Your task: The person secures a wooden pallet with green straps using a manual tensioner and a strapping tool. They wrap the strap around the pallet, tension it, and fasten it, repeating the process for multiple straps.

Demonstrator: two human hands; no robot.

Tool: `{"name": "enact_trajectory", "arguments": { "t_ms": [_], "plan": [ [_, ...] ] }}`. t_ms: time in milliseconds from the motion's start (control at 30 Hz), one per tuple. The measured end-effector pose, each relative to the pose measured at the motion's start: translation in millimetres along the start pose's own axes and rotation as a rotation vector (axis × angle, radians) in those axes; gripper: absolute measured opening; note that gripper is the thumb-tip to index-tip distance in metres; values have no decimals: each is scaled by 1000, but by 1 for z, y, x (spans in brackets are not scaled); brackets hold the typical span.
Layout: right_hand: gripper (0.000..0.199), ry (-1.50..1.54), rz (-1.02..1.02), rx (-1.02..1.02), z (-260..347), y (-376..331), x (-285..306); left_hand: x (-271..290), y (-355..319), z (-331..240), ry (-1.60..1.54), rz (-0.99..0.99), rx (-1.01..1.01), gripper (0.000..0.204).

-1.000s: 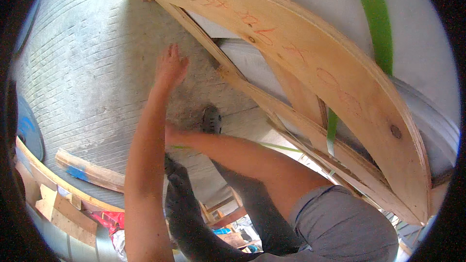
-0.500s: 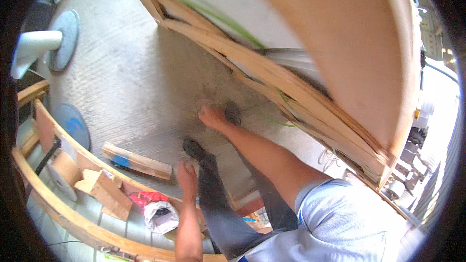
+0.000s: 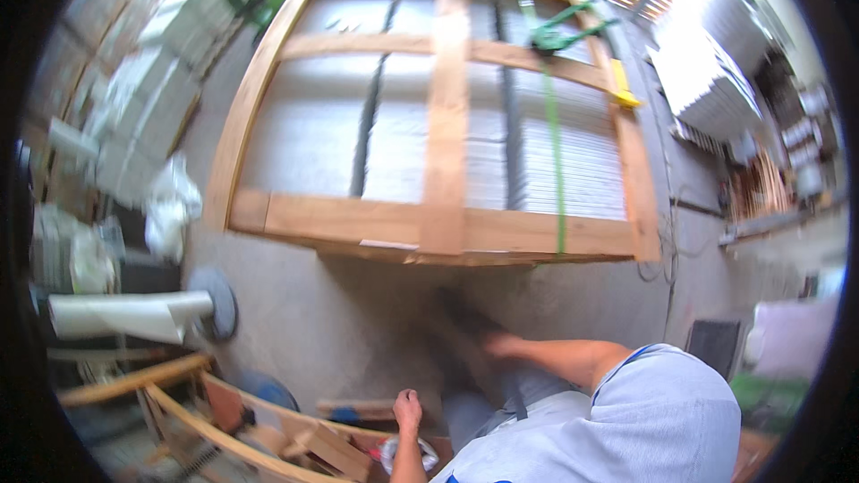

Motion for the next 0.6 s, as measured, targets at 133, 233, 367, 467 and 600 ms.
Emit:
{"name": "enact_trajectory", "arguments": {
  "t_ms": [133, 233, 367, 467, 600],
  "plan": [
    [29, -235, -294, -183, -60, -80, 74, 12, 2, -64, 74, 109, -159, 32],
    [29, 517, -345, -653, -129, -164, 73, 18, -2, -116, 114, 185, -269, 32],
    [25, 907, -484, -841, -170, -257, 36, 12, -29, -222, 145, 230, -616, 30],
    [24, 1071, -583, -875, -202, -302, 8, -11, -64, -297, 37, 330, -684, 27],
    [25, 1198, -672, -907, -246, -349, -29, -62, -127, -399, 6, 416, -814, 25]
  ]
}}
Point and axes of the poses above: each hand's wrist, its own y-axis towards the middle knuckle, its own x-axis out of the back of the hand, z = x × y, the point moved 9 cm from there along y, towards the middle knuckle, and after that the axes turned 5 degrees about -z, right-handed, at the moved point
